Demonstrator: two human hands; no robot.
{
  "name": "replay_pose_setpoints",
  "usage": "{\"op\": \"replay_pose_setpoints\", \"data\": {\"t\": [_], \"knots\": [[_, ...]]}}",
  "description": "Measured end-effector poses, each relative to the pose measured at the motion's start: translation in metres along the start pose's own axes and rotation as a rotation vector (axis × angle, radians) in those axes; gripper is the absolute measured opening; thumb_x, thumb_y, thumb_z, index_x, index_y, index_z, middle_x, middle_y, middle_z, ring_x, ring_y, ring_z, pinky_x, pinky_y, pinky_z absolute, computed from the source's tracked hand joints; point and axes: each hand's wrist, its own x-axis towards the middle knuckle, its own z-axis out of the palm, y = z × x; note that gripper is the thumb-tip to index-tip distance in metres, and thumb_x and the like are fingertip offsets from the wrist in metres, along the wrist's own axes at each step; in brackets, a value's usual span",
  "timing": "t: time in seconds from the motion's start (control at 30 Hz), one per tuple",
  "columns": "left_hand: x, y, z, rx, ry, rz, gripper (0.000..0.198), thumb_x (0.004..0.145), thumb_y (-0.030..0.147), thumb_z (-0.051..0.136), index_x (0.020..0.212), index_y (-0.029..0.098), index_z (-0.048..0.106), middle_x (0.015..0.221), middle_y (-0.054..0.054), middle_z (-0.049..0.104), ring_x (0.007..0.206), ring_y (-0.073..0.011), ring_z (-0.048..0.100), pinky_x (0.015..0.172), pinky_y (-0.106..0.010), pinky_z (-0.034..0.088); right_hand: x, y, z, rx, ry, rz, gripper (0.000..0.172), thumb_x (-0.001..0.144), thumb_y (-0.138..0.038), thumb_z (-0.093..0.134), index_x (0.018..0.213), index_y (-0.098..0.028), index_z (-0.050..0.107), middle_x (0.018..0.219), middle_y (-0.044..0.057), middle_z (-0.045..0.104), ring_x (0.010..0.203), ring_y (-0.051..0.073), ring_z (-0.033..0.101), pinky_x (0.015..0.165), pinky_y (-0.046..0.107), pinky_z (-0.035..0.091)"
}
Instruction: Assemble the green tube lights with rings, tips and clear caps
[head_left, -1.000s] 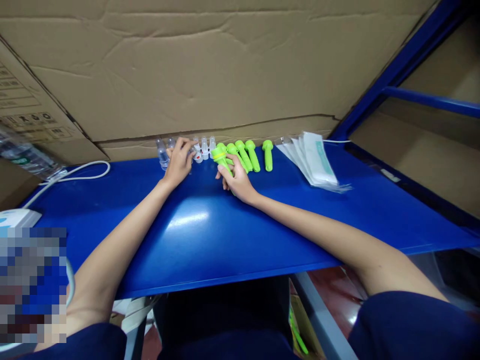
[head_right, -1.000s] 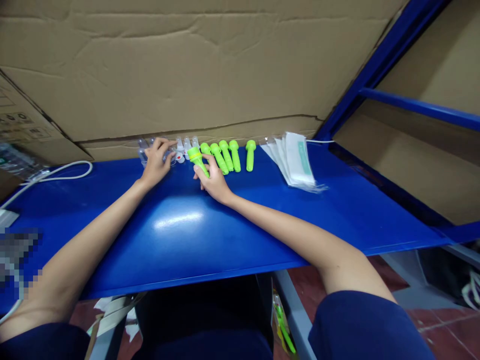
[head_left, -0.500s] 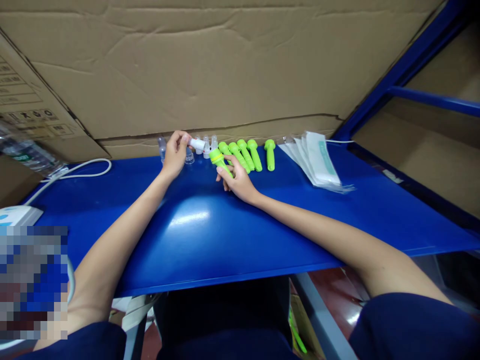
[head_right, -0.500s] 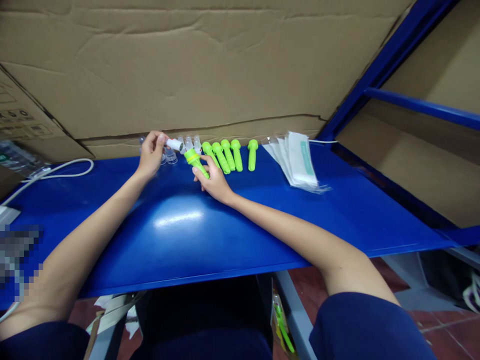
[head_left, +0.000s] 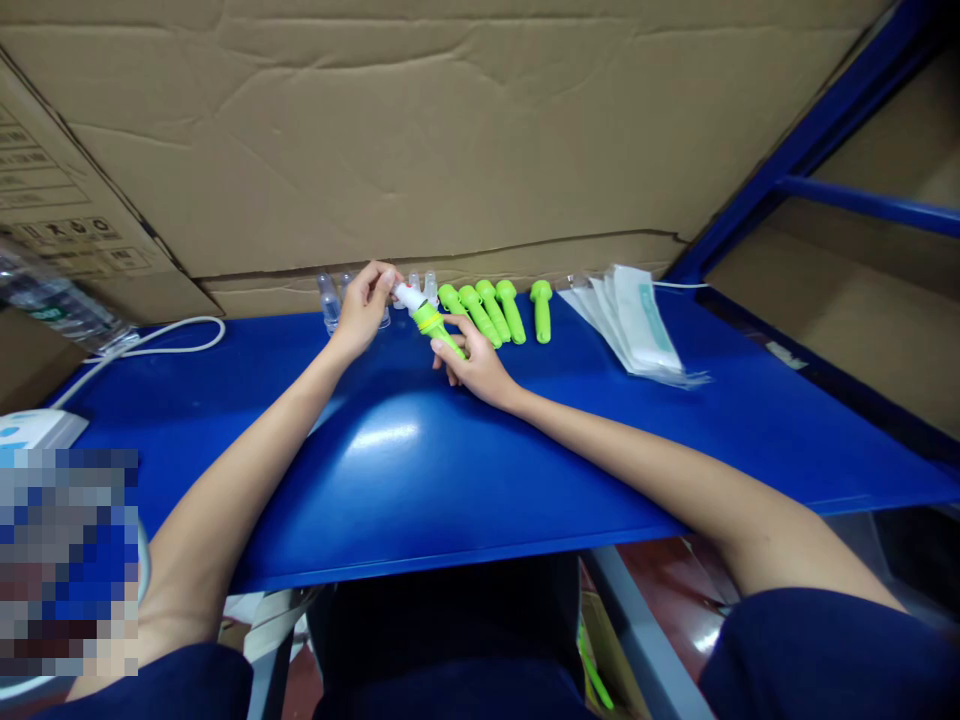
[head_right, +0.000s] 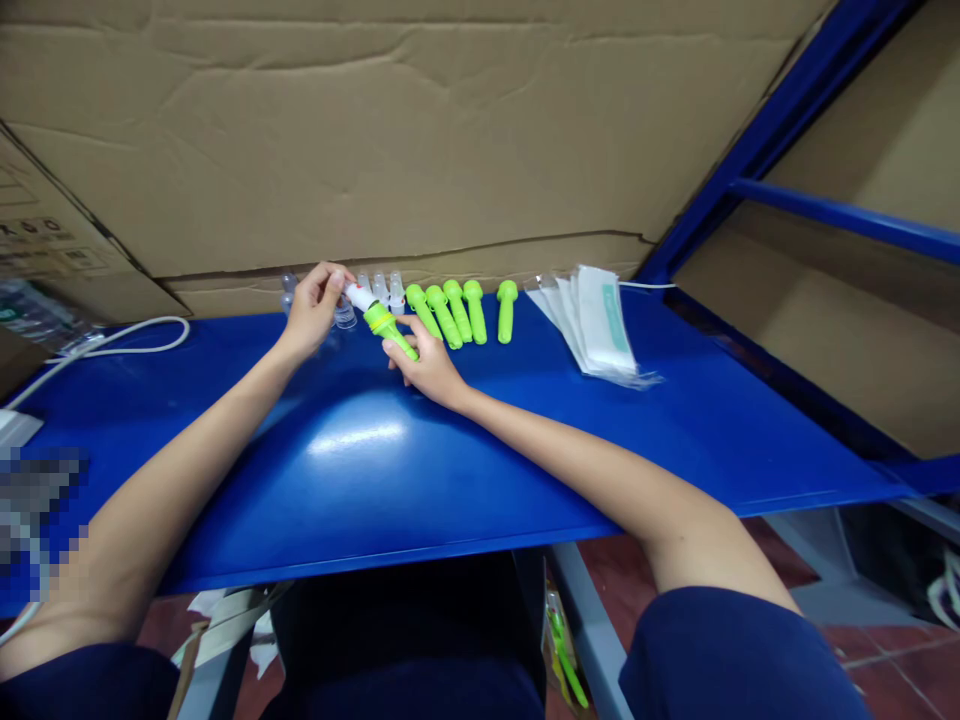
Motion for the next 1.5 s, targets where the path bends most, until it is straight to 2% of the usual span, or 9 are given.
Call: {"op": "replay_pose_setpoints", "data": {"t": [0.37,0.53,0.77,1.0,1.27,1.37,1.5], "knots": [[-0.002,0.002,-0.003,0.055,-0.054,0.026,0.053,0.095,0.068,0.046,0.091,0.017,0.062,0.086,-0.005,0.064,0.077,-0.0156,0.059,0.074,-0.029,0.048,-0.001,0.001,-0.001,0.005,-0.004,0.014,0.053,0.092,-0.052,0.065,0.126,-0.018,0.043,0.070,-0.005,0.062,0.040,0.007,0.049,0.034,0.019,0.037],[-0.003,0.003,-0.004,0.063,-0.041,0.015,0.054,0.093,0.069,0.047,0.090,0.018,0.063,0.086,-0.005,0.065,0.078,-0.0161,0.059,0.075,-0.029,0.048,0.000,0.000,-0.001,-0.002,-0.003,0.010,0.052,0.092,-0.052,0.065,0.126,-0.018,0.044,0.070,-0.005,0.062,0.040,0.007,0.050,0.035,0.020,0.039],[-0.009,0.010,0.006,0.052,-0.042,0.005,0.057,0.091,0.074,0.045,0.089,0.020,0.063,0.086,-0.006,0.064,0.081,-0.0182,0.059,0.079,-0.032,0.048,-0.001,0.001,0.000,-0.015,-0.010,0.004,0.053,0.092,-0.055,0.064,0.126,-0.019,0.045,0.069,-0.006,0.062,0.039,0.007,0.049,0.035,0.019,0.038],[-0.017,0.011,0.015,0.028,-0.027,0.005,0.055,0.096,0.069,0.041,0.096,0.019,0.065,0.097,-0.007,0.069,0.093,-0.0189,0.063,0.087,-0.033,0.050,-0.001,0.001,0.000,-0.021,-0.007,0.009,0.053,0.091,-0.052,0.064,0.127,-0.018,0.045,0.068,-0.006,0.062,0.039,0.007,0.049,0.035,0.018,0.040],[-0.021,0.007,0.019,-0.086,-0.045,-0.008,0.044,0.096,0.061,0.050,0.105,0.020,0.061,0.100,-0.006,0.071,0.095,-0.0175,0.067,0.084,-0.029,0.051,-0.002,-0.003,0.001,-0.007,0.010,0.020,0.040,0.093,-0.038,0.060,0.125,-0.017,0.045,0.069,-0.006,0.062,0.039,0.007,0.049,0.035,0.017,0.038],[-0.021,0.008,0.018,-0.098,-0.074,-0.033,0.045,0.095,0.062,0.051,0.110,0.020,0.061,0.105,-0.008,0.072,0.098,-0.0197,0.068,0.089,-0.033,0.052,-0.001,-0.001,0.001,0.004,0.011,0.013,0.045,0.092,-0.043,0.063,0.124,-0.019,0.043,0.069,-0.006,0.062,0.039,0.007,0.049,0.035,0.018,0.038],[-0.022,0.011,0.019,-0.051,-0.092,-0.026,0.055,0.096,0.066,0.044,0.129,0.024,0.057,0.128,-0.011,0.066,0.111,-0.0229,0.065,0.097,-0.037,0.052,-0.001,0.000,0.000,-0.003,0.019,0.007,0.053,0.092,-0.052,0.065,0.128,-0.022,0.039,0.071,-0.007,0.062,0.040,0.007,0.049,0.036,0.018,0.039]]}}
